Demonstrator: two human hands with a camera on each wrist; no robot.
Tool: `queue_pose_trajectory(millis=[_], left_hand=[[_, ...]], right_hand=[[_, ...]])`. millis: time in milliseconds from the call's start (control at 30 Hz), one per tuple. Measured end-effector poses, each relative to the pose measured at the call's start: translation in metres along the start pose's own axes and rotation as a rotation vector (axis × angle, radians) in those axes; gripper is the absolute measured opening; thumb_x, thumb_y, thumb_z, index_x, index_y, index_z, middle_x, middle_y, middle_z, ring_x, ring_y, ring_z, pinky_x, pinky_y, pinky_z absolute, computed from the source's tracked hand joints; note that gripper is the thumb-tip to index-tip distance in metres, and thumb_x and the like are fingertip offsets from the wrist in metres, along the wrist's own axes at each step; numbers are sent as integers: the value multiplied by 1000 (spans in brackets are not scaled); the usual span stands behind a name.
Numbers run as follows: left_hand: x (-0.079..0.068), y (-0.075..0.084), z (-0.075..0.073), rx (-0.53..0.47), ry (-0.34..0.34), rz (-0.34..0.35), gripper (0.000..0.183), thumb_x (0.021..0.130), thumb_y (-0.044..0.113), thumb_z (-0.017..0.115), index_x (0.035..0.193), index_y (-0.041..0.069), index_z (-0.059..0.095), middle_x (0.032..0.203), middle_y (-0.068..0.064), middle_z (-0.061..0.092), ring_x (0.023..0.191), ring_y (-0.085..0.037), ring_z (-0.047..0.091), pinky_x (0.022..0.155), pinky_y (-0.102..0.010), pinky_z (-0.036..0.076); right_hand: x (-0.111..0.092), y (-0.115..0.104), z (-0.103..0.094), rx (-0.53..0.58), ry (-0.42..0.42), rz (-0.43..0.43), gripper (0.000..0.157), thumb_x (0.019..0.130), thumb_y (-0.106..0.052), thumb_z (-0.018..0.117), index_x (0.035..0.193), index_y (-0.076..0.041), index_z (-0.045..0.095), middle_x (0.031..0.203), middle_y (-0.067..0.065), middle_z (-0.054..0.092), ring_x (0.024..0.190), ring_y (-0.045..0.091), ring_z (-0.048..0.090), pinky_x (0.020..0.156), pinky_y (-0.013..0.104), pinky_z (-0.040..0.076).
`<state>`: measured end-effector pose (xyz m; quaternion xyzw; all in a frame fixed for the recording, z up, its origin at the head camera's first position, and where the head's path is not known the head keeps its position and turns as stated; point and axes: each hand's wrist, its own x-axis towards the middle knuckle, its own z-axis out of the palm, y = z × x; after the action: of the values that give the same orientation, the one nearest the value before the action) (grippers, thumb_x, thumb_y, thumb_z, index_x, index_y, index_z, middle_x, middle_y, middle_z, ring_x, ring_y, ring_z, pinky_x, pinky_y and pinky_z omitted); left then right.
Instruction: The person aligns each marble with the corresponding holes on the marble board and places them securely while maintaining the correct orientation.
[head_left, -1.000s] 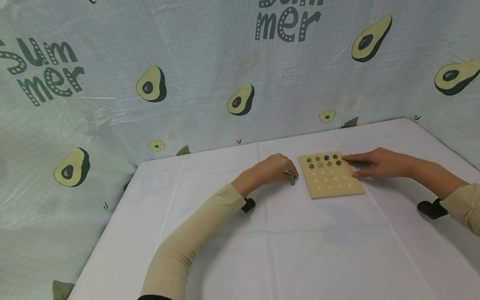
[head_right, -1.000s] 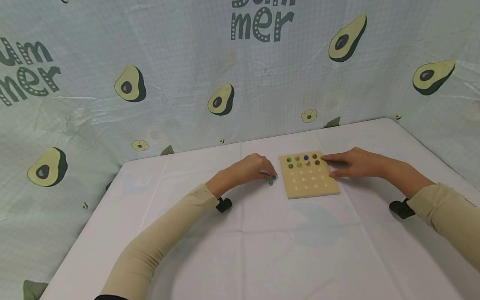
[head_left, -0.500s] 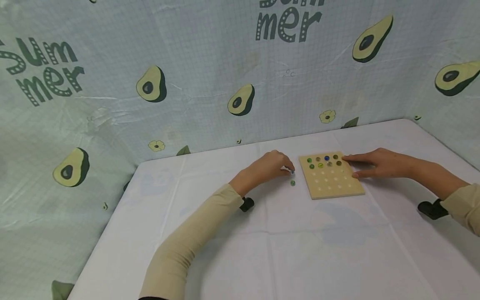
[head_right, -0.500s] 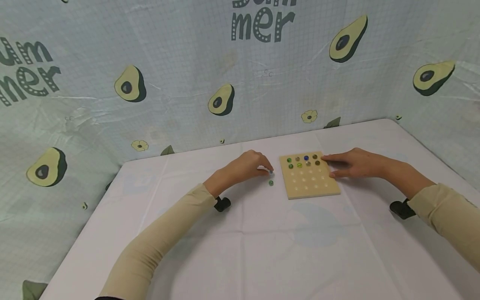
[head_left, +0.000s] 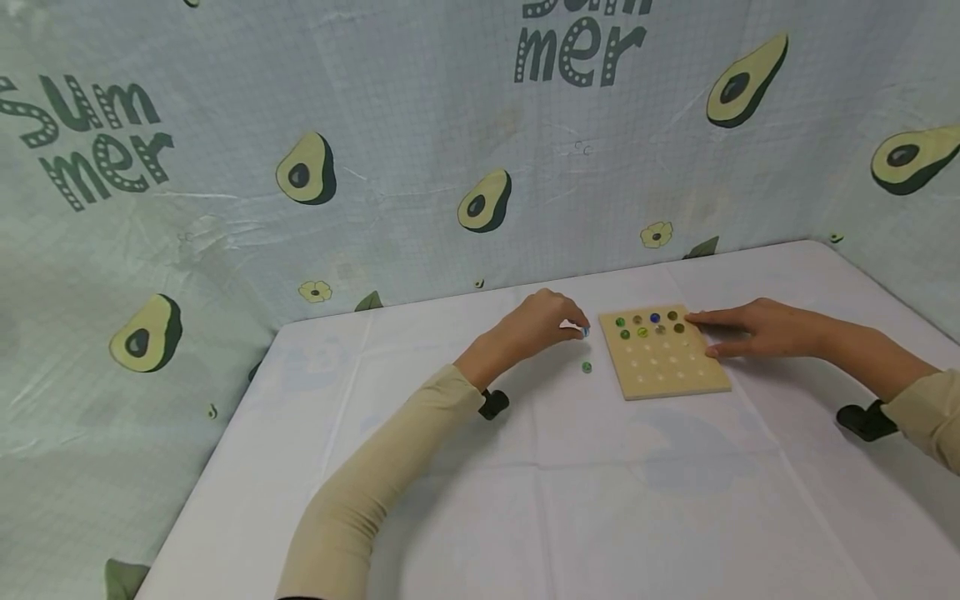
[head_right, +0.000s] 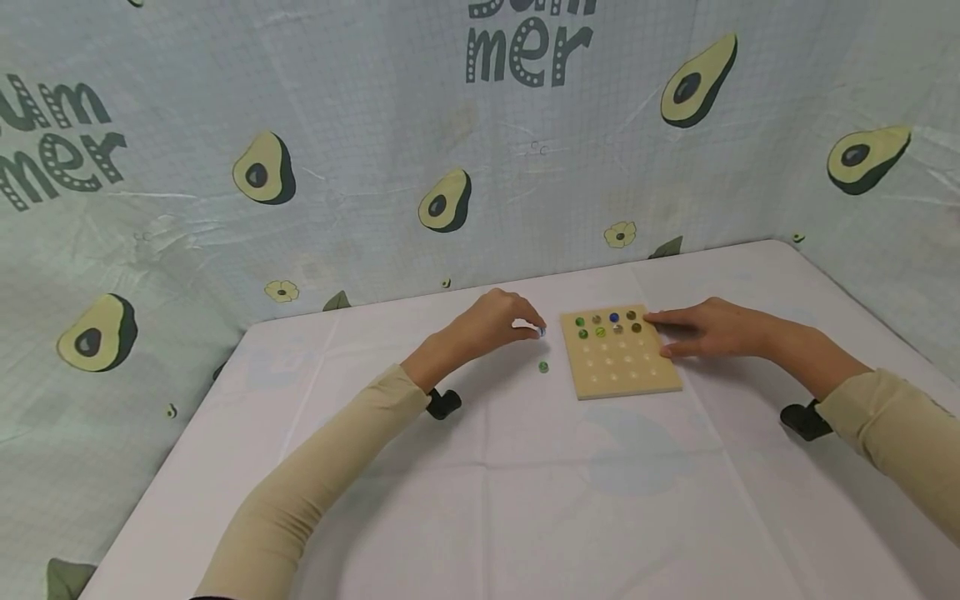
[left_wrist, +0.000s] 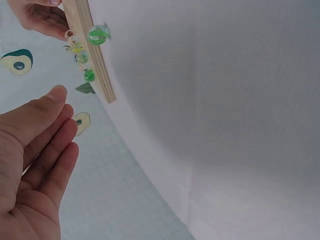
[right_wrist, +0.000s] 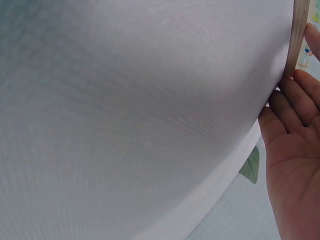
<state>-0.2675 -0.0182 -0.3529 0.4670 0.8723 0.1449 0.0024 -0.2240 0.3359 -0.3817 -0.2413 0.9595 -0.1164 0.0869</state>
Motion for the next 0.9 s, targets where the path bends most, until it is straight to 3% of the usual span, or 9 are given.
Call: queue_pose_trajectory(millis=[567,900], left_hand=[[3,8,-2,-1,19,-8,21,94,13,74,114,7,78,113,-3,76,108,-13,70,90,-17,52],[7,13,1,-18,17,-6,21,93,15,75,113,8,78,113,-1,76,107,-12,70,88,-16,52]], right_hand=[[0,2,0,-12,9,-21,64,94,-44,71,146,-9,56,141,24,57,117,37,63,93,60,50],[1,2,0,-9,4,-15,64,95,-44,70,147,-10,55,143,24,56,122,42,60,94,60,49]])
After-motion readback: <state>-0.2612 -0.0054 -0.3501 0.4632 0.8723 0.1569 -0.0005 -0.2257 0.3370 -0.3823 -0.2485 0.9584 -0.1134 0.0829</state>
